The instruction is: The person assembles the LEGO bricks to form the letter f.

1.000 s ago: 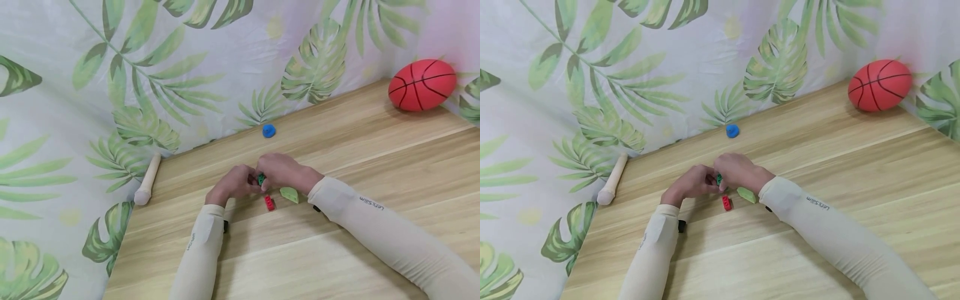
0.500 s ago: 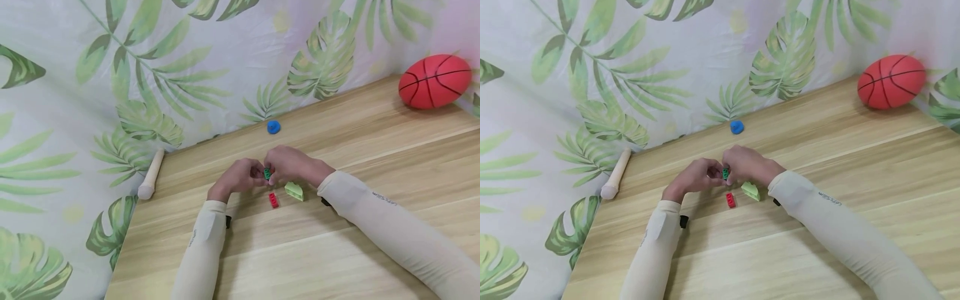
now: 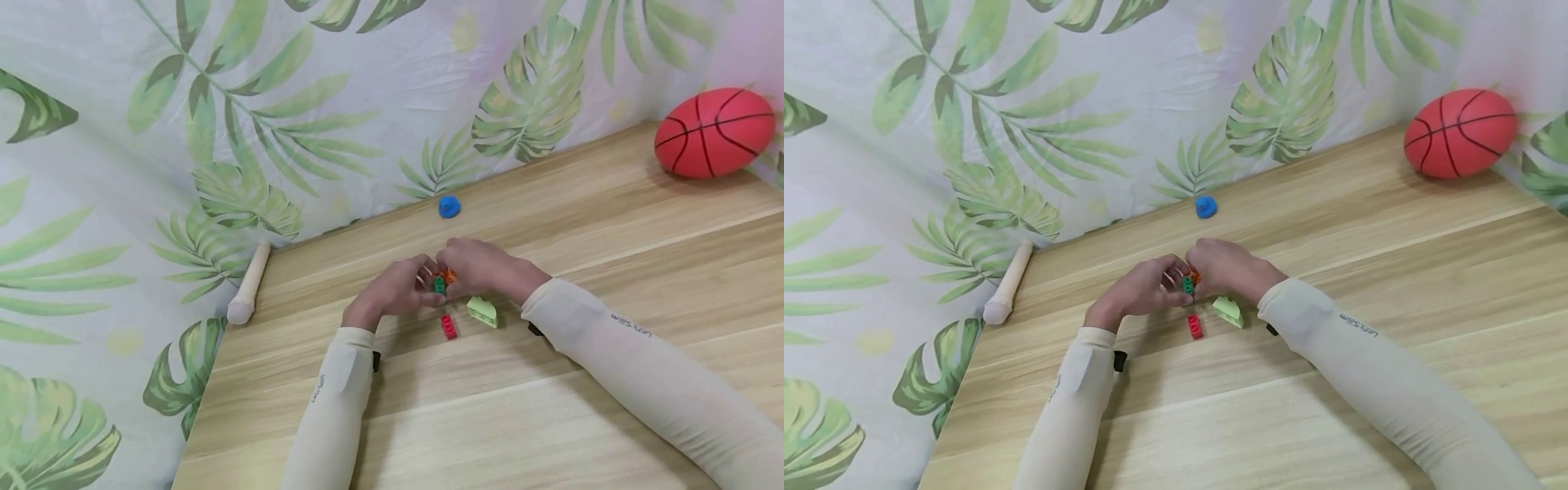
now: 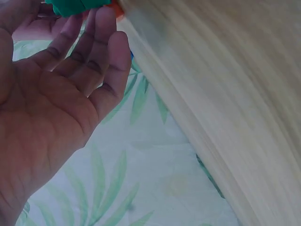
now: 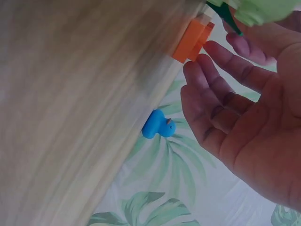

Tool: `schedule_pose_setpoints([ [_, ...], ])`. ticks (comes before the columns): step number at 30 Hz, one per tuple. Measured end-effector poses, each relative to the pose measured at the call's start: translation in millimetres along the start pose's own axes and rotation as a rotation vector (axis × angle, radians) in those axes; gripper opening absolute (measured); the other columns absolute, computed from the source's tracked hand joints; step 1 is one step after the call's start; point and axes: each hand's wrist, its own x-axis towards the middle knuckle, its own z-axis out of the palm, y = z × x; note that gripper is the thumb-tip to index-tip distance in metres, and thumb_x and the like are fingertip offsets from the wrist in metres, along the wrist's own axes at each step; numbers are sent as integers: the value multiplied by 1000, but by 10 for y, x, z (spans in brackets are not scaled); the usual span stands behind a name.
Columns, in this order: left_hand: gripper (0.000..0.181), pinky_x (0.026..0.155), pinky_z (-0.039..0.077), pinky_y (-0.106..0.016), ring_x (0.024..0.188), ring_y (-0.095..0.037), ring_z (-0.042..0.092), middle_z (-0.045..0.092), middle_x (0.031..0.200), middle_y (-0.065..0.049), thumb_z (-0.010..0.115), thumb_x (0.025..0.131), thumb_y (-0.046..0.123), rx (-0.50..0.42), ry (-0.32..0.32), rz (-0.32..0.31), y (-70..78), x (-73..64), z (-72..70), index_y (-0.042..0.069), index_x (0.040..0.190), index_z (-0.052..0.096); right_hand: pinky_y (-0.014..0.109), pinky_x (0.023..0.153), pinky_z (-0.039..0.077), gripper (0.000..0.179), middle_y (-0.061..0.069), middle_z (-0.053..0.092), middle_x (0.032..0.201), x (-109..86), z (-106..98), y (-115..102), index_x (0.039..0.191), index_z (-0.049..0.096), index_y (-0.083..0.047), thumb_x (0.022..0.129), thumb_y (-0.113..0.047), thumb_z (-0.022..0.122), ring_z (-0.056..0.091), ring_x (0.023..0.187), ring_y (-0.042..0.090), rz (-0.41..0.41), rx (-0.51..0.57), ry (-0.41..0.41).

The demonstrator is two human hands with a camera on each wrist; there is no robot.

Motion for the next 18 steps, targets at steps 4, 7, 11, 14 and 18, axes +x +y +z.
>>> schedule_pose_setpoints([
  [4, 27, 93, 59, -35, 101, -18, 70, 74, 112, -5, 83, 97, 21, 14, 6, -6, 17, 13, -1, 10, 117, 68, 34, 72, 49, 29, 9, 63, 102, 0, 20, -3, 107, 71, -6, 87, -19, 88, 57, 89, 22, 22, 0, 0],
  [7, 26, 93, 59, -34, 100, -18, 71, 74, 111, -5, 82, 97, 17, 37, 6, -17, 15, 23, 3, 9, 117, 69, 35, 74, 51, 31, 9, 62, 106, -8, 25, -4, 111, 70, -7, 88, -16, 88, 58, 89, 23, 44, -9, -6],
  [11, 30, 95, 60, -34, 101, -18, 72, 75, 113, -6, 83, 96, 16, 54, -1, -11, 8, 30, 4, 7, 121, 69, 37, 76, 52, 28, 9, 62, 105, -19, 23, 3, 109, 67, -7, 88, -9, 86, 58, 90, 24, 55, -45, -12],
  [14, 29, 93, 60, -34, 99, -18, 71, 75, 113, -6, 84, 96, 17, 59, 4, -20, 4, 22, -3, 8, 119, 70, 36, 76, 51, 25, 8, 62, 101, -16, 18, 11, 105, 66, -8, 88, -1, 83, 58, 89, 24, 55, -66, -22],
  [18, 27, 91, 60, -34, 96, -17, 70, 75, 113, -5, 85, 94, 18, 59, 12, -42, -5, 3, -9, 9, 116, 71, 36, 78, 52, 23, 8, 63, 100, -6, 3, 24, 107, 65, -7, 89, 1, 78, 58, 89, 24, 61, -46, -54],
])
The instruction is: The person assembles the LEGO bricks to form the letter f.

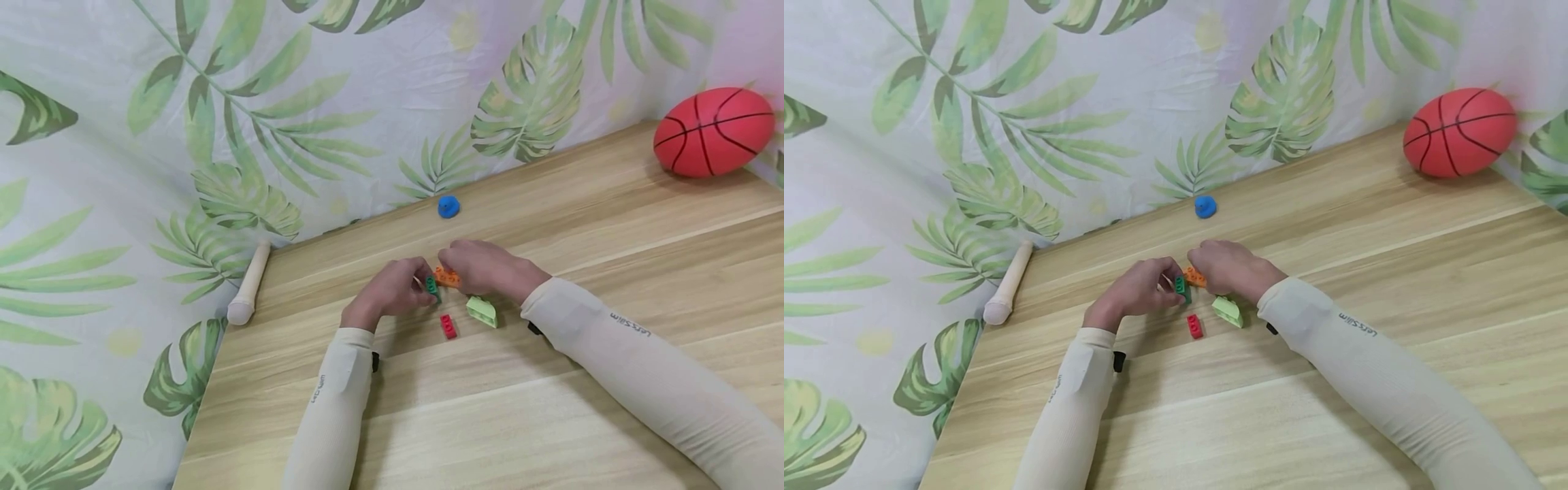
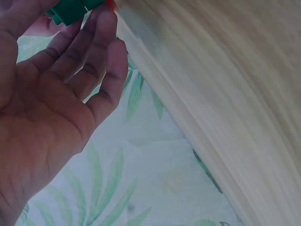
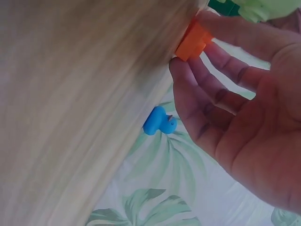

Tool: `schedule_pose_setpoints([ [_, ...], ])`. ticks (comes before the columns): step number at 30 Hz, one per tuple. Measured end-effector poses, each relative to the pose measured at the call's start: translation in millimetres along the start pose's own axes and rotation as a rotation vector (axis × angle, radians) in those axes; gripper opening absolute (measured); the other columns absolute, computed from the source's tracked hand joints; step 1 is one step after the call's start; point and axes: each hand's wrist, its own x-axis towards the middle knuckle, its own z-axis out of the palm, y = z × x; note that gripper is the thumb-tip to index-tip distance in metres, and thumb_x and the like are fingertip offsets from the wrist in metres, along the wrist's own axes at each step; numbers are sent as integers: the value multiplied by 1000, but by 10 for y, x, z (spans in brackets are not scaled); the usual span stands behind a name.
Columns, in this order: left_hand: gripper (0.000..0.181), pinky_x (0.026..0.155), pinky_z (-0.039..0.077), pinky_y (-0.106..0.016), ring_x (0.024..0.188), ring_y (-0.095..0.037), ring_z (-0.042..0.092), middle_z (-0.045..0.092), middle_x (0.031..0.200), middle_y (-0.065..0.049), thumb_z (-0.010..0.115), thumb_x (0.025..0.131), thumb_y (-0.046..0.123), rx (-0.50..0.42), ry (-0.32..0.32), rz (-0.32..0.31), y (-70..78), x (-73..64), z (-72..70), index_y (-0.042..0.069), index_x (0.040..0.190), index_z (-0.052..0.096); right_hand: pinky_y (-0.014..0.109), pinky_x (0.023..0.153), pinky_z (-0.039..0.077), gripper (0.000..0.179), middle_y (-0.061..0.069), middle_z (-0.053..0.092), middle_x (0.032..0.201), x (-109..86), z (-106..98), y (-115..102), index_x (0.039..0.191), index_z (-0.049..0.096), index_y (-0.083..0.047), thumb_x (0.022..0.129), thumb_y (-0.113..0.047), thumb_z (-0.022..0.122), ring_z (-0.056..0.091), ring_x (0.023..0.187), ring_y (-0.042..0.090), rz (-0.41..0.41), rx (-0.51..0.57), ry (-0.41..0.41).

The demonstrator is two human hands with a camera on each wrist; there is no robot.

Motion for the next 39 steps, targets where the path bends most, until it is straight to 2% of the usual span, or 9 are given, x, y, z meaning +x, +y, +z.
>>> schedule_pose_setpoints([
  [7, 25, 91, 59, -34, 96, -16, 70, 75, 109, -3, 86, 93, 17, -19, 6, 0, -21, -14, 4, 11, 112, 71, 38, 83, 54, 16, 10, 69, 103, -14, -109, 69, 111, 67, -5, 95, -5, 65, 61, 90, 25, 78, 61, -28],
  [11, 24, 91, 59, -34, 95, -16, 70, 75, 107, -2, 87, 93, 17, -20, -2, -2, -10, -11, 3, 12, 111, 72, 42, 91, 57, 25, 14, 71, 117, -49, -159, 142, 124, 67, -3, 100, -5, 59, 64, 98, 26, 148, 66, -52],
  [15, 25, 92, 59, -34, 96, -17, 69, 74, 108, -2, 86, 93, 18, -15, -9, -15, -2, -2, 4, 13, 112, 71, 47, 98, 57, 31, 16, 70, 127, -61, -172, 180, 133, 65, -2, 104, -10, 61, 65, 103, 27, 158, 47, -57],
  [17, 25, 92, 58, -34, 97, -17, 69, 74, 108, -2, 86, 93, 19, -13, -9, -23, -2, 2, 6, 13, 112, 71, 46, 96, 57, 30, 15, 72, 121, -53, -161, 184, 131, 66, -1, 104, -14, 65, 65, 101, 27, 129, 49, -51],
  [21, 25, 91, 58, -35, 96, -17, 69, 74, 107, -2, 86, 93, 19, -14, -5, -27, -4, 3, 5, 13, 111, 70, 37, 77, 51, 16, 8, 67, 93, -16, -101, 179, 103, 70, -4, 98, -19, 73, 59, 84, 23, 64, 59, -34],
  [24, 25, 91, 58, -34, 96, -16, 69, 74, 106, -1, 87, 93, 20, -7, -2, -21, -13, 2, 5, 13, 111, 70, 34, 70, 44, 14, 5, 62, 85, -3, -68, 163, 91, 66, -7, 91, -14, 78, 55, 80, 22, 49, 51, -12],
  [29, 26, 91, 58, -33, 95, -16, 69, 74, 105, -2, 87, 93, 22, 2, 4, -15, -20, -3, 5, 12, 110, 69, 34, 68, 46, 12, 6, 62, 87, -1, -61, 137, 96, 64, -7, 90, 0, 73, 55, 79, 22, 72, -36, 50],
  [32, 26, 90, 57, -34, 96, -16, 69, 74, 105, -1, 87, 93, 23, -1, 4, -24, -19, -8, 4, 13, 110, 69, 34, 65, 45, 13, 6, 60, 84, 0, -51, 130, 95, 63, -7, 91, 1, 72, 53, 76, 21, 81, -68, 72],
  [39, 26, 89, 57, -34, 96, -16, 69, 74, 104, 0, 87, 93, 24, 3, 7, -30, -27, -9, 9, 14, 108, 68, 37, 68, 52, 15, 6, 63, 83, -12, -37, 67, 99, 65, -7, 91, 4, 71, 57, 77, 23, 61, -103, 41],
])
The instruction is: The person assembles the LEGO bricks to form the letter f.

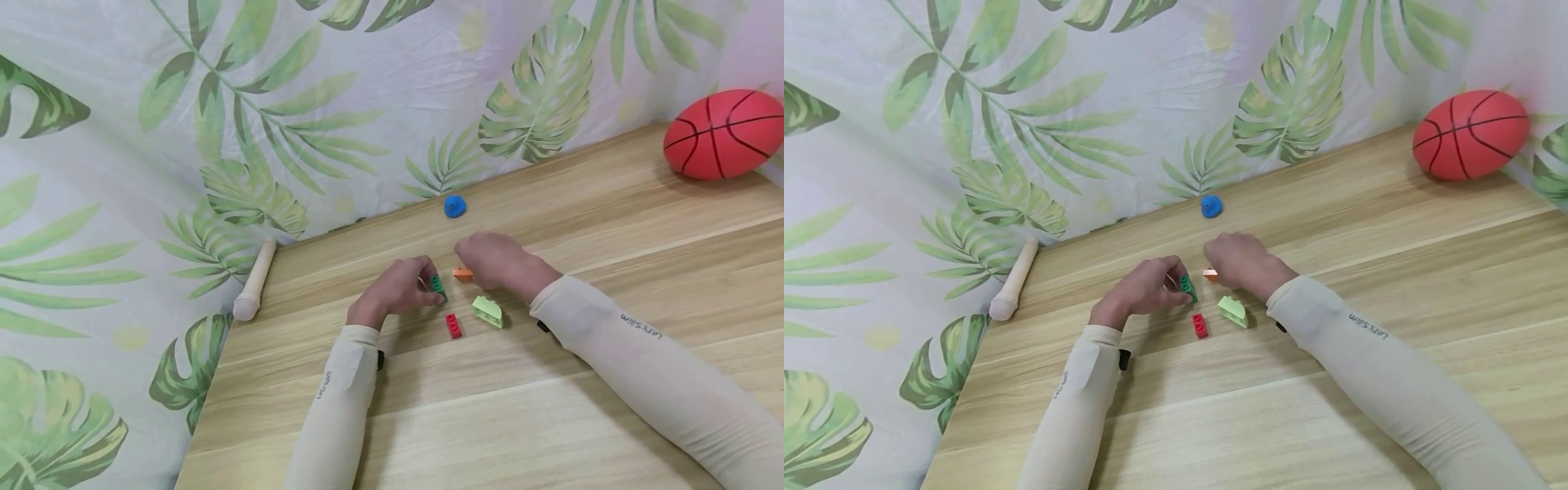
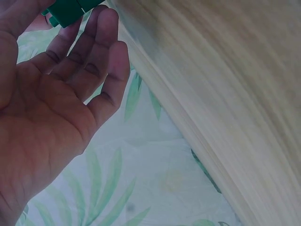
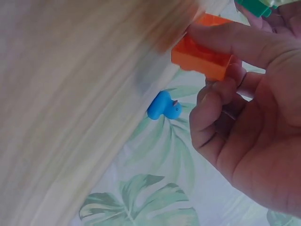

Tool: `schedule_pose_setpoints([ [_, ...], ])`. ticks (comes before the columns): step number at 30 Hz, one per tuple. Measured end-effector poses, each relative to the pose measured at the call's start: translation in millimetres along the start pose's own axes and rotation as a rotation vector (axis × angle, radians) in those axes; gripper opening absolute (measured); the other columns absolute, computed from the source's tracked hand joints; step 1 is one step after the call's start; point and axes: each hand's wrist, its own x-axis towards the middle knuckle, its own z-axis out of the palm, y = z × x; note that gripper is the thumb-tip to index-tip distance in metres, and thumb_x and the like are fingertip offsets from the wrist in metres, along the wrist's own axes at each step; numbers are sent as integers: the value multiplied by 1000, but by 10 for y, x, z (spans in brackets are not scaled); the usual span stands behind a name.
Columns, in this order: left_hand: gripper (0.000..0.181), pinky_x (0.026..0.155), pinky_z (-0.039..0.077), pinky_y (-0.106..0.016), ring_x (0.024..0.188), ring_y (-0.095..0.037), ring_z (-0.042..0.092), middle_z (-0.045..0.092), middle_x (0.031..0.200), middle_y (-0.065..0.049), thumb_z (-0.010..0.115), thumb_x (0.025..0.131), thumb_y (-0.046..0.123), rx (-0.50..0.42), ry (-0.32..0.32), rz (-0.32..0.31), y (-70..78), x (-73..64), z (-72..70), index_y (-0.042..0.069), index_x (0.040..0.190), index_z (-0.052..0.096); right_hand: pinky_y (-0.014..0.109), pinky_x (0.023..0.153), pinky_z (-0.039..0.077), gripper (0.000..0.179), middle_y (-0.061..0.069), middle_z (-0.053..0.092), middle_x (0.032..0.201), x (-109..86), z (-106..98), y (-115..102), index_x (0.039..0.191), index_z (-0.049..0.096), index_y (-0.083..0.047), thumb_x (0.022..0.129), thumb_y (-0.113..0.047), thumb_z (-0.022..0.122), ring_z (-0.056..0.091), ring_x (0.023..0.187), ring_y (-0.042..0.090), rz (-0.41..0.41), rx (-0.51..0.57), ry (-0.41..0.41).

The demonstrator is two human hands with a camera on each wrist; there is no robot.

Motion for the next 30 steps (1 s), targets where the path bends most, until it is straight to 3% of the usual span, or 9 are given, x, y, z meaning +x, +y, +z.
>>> schedule_pose_setpoints([
  [6, 26, 88, 57, -33, 96, -15, 69, 74, 104, 0, 86, 94, 24, 5, -2, 6, -3, 2, 9, 14, 108, 67, 32, 68, 46, 19, 3, 63, 85, -13, -49, 1, 91, 63, -11, 85, -9, 82, 57, 78, 20, -20, 97, -72],
  [14, 25, 85, 56, -32, 94, -15, 68, 74, 104, 0, 85, 95, 24, 1, -4, -2, -7, -4, 7, 15, 109, 67, 28, 66, 42, 14, 1, 59, 80, 13, -45, -17, 86, 61, -11, 90, -7, 74, 53, 75, 17, -70, 143, -139],
  [21, 25, 84, 55, -32, 93, -15, 67, 74, 103, 0, 85, 95, 25, 2, -1, 3, -5, -5, 3, 15, 109, 67, 40, 82, 53, 23, 9, 66, 102, 16, -22, 30, 109, 65, -3, 91, -11, 78, 59, 90, 24, 26, 119, -114],
  [30, 25, 85, 55, -32, 94, -16, 68, 74, 104, -1, 85, 95, 24, -2, -6, -10, 6, -1, 2, 15, 109, 66, 38, 77, 51, 24, 8, 67, 99, 14, -28, 91, 101, 66, -7, 87, -14, 85, 59, 90, 24, 77, 117, -76],
])
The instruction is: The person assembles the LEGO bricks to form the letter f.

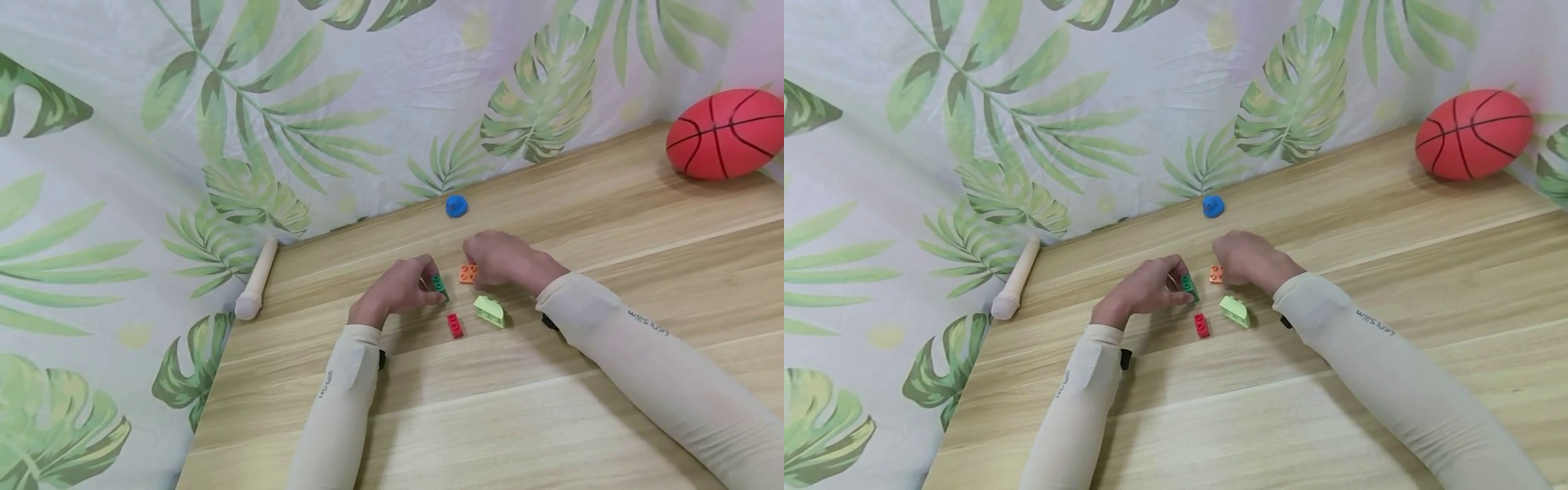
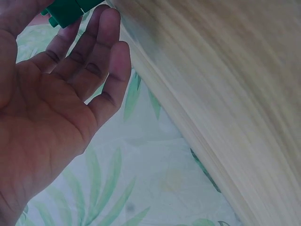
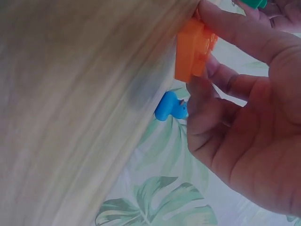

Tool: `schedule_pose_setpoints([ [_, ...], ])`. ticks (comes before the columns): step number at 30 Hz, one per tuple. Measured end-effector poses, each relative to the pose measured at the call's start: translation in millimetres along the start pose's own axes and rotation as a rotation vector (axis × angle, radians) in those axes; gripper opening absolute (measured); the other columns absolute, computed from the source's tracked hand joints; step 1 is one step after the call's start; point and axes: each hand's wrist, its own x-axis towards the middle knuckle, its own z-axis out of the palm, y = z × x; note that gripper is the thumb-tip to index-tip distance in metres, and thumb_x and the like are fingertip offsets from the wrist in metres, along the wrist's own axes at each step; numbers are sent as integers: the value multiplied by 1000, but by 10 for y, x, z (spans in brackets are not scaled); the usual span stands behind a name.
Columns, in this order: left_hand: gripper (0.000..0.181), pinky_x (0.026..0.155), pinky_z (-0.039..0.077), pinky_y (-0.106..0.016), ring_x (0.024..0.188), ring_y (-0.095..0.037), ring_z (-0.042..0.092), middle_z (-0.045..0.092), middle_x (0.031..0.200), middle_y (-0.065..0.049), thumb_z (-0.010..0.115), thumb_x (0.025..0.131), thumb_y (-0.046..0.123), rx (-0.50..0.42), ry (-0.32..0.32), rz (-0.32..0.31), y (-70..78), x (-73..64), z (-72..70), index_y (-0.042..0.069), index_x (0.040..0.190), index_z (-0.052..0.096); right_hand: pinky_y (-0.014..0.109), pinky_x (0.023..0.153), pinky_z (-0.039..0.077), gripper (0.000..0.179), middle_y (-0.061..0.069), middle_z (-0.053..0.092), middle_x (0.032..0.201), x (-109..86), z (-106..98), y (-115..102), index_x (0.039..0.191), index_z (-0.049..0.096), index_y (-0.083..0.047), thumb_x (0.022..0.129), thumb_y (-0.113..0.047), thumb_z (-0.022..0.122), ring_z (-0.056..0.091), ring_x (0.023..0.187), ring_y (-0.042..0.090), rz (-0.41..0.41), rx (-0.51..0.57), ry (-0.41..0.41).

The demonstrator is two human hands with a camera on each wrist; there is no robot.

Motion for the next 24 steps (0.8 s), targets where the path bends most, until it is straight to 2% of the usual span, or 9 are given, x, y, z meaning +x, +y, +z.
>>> schedule_pose_setpoints([
  [6, 27, 87, 57, -34, 96, -17, 68, 74, 108, -4, 84, 96, 24, -3, -1, -2, -6, 7, 7, 14, 113, 66, 36, 75, 48, 17, 6, 65, 93, 14, 6, -5, 93, 66, -8, 87, -12, 82, 58, 87, 24, -35, -11, 1],
  [15, 30, 88, 57, -35, 95, -18, 68, 74, 110, -6, 85, 95, 25, -2, -4, -1, -19, 19, 15, 12, 116, 67, 38, 76, 50, 18, 6, 65, 93, 8, 6, -3, 95, 67, -8, 86, -12, 82, 58, 86, 24, -64, -28, 12],
  [20, 28, 87, 57, -34, 94, -17, 68, 73, 107, -4, 86, 95, 23, -18, -2, 9, -27, 15, 14, 13, 113, 68, 42, 84, 55, 23, 10, 70, 105, -5, -21, 8, 107, 69, -5, 88, -11, 79, 62, 93, 26, -79, 41, 46],
  [24, 26, 86, 57, -32, 93, -16, 67, 73, 103, -2, 87, 93, 21, -35, 2, 22, -33, 10, 10, 12, 109, 69, 45, 89, 57, 24, 11, 72, 108, -23, -91, -21, 112, 72, -4, 91, -12, 78, 64, 96, 26, -140, 133, 89],
])
